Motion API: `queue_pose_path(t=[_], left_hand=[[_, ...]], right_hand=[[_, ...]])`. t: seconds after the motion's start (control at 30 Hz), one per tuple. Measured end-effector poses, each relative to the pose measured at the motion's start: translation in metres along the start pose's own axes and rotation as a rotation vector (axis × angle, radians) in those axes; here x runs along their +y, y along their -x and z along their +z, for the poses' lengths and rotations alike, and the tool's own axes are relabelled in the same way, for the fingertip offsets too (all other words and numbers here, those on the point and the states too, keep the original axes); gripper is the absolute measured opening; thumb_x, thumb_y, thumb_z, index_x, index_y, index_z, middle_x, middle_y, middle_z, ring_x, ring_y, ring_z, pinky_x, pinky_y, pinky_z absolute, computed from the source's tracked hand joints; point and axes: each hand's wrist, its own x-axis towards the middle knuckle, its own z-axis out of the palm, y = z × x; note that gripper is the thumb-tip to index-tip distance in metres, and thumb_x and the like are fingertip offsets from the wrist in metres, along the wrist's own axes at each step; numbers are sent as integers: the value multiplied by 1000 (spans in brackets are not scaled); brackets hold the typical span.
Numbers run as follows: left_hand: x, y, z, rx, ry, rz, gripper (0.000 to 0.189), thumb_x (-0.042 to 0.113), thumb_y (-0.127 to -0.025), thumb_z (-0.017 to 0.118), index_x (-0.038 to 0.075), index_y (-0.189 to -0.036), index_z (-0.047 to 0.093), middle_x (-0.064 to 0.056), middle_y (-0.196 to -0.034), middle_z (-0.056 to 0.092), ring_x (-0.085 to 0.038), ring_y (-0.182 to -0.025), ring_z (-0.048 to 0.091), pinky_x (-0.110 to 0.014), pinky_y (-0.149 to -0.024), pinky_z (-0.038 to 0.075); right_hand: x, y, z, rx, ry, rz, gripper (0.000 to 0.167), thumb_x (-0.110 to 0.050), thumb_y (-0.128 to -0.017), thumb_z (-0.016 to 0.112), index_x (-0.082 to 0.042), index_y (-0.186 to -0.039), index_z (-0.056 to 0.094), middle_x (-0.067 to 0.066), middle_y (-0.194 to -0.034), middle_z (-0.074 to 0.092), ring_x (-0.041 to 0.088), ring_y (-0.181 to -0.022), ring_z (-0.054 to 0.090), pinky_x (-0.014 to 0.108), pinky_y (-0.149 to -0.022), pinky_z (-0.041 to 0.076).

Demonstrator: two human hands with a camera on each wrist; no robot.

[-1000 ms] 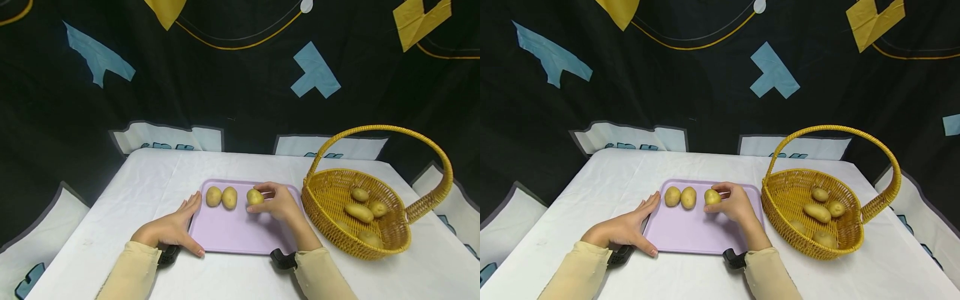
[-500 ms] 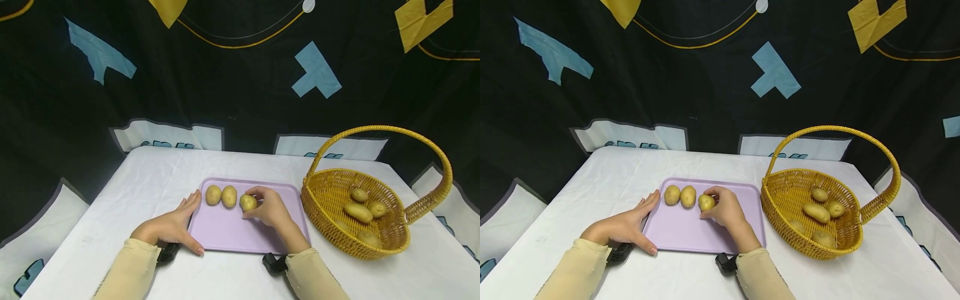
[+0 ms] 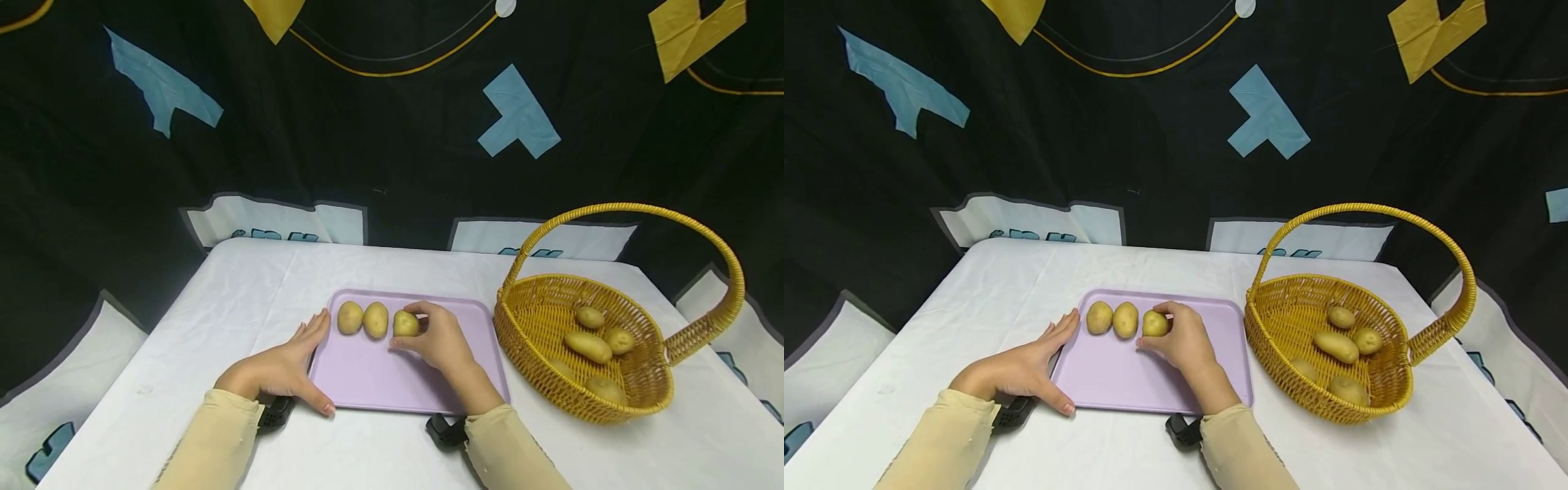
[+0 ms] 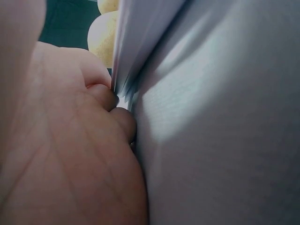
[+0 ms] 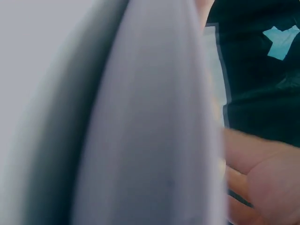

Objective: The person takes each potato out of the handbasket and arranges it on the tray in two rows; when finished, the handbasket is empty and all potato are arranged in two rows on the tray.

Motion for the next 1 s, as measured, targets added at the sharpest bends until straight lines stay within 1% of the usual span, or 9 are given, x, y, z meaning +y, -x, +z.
queue_pose_path(t=[0.17, 0.3, 0.53, 0.83, 1.0], left_hand=[[1, 0, 0, 1, 5, 2, 155, 46, -52, 99, 0, -160, -2, -20, -166, -9, -49, -147, -11, -64, -116, 0], [0, 0, -1, 1, -2, 0, 155, 47, -52, 99, 1, -160, -2, -19, -166, -9, -49, -147, -11, -64, -116, 1], [1, 0, -1, -3, -3, -2, 155, 46, -52, 99, 0, -160, -2, -20, -166, -9, -49, -147, -10, -65, -116, 1], [2, -2, -2, 2, -1, 6, 156, 46, -51, 99, 1, -160, -3, -21, -166, -9, -49, -147, -11, -64, -116, 0], [-1, -1, 0, -2, -10, -8, 158, 48, -50, 99, 2, -160, -3, -20, -166, -9, -48, -147, -12, -63, -116, 0]], right_hand=[[2, -1, -3, -17, -55, 26, 51, -12, -72, 92, -5, -118, 71, 9, -111, 72, 23, -95, 70, 33, -74, 57], [3, -1, -3, -16, -71, 28, 51, -12, -71, 92, -4, -117, 71, 9, -113, 71, 25, -96, 70, 34, -74, 57], [3, 0, -5, -24, -57, 16, 59, -17, -67, 95, -5, -119, 70, 10, -117, 70, 27, -101, 69, 39, -83, 57], [4, -2, -11, -20, -69, 43, 73, -20, -62, 98, -3, -126, 66, 15, -123, 68, 29, -106, 68, 40, -84, 57], [0, -2, -17, -33, -59, 78, 79, -26, -62, 98, -8, -131, 64, 13, -129, 65, 31, -114, 64, 45, -94, 53]])
